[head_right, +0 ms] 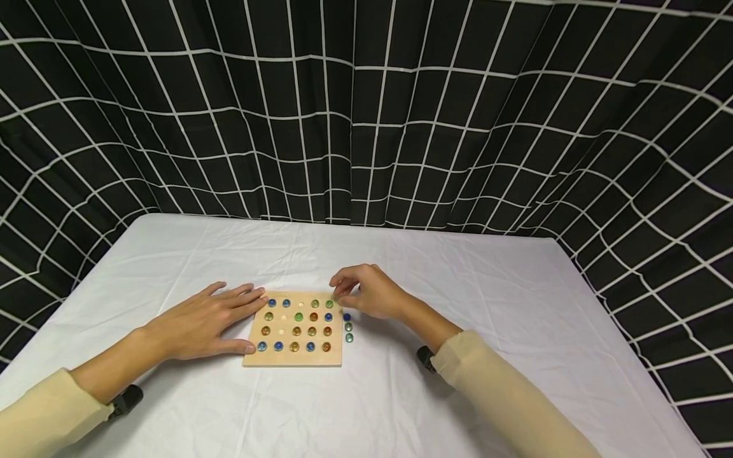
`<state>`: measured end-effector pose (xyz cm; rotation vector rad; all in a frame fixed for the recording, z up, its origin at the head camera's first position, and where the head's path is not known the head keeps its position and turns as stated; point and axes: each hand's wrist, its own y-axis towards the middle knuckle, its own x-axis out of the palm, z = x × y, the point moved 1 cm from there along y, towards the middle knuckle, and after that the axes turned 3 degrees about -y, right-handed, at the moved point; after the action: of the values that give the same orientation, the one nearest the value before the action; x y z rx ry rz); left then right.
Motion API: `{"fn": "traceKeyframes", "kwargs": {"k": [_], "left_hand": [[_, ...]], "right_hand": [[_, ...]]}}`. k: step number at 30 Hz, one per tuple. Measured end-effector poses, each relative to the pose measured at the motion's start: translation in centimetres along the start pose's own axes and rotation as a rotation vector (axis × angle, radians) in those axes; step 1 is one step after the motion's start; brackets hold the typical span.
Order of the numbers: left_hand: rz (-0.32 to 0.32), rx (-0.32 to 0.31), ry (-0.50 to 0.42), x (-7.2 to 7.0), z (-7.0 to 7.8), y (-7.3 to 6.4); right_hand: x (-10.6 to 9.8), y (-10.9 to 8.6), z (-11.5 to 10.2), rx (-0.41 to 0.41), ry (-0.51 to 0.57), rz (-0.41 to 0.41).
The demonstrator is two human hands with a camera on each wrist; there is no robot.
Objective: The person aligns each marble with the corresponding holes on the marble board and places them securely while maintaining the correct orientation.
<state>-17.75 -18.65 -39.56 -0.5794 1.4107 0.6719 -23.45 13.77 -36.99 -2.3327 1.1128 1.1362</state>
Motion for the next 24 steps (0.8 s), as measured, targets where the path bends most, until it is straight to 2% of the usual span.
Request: {"fn": "traceKeyframes", "kwargs": {"k": [12, 24], "left_hand": [[-0.003, 0.000, 0.001, 0.0, 0.0, 0.0], [-0.008, -0.003, -0.001, -0.1, 0.1, 0.0]], "right_hand": [[0.1, -1.7, 1.2, 0.050, 0.094, -0.016], [0.7, -2.0, 1.9, 0.051, 0.086, -0.058]]}}
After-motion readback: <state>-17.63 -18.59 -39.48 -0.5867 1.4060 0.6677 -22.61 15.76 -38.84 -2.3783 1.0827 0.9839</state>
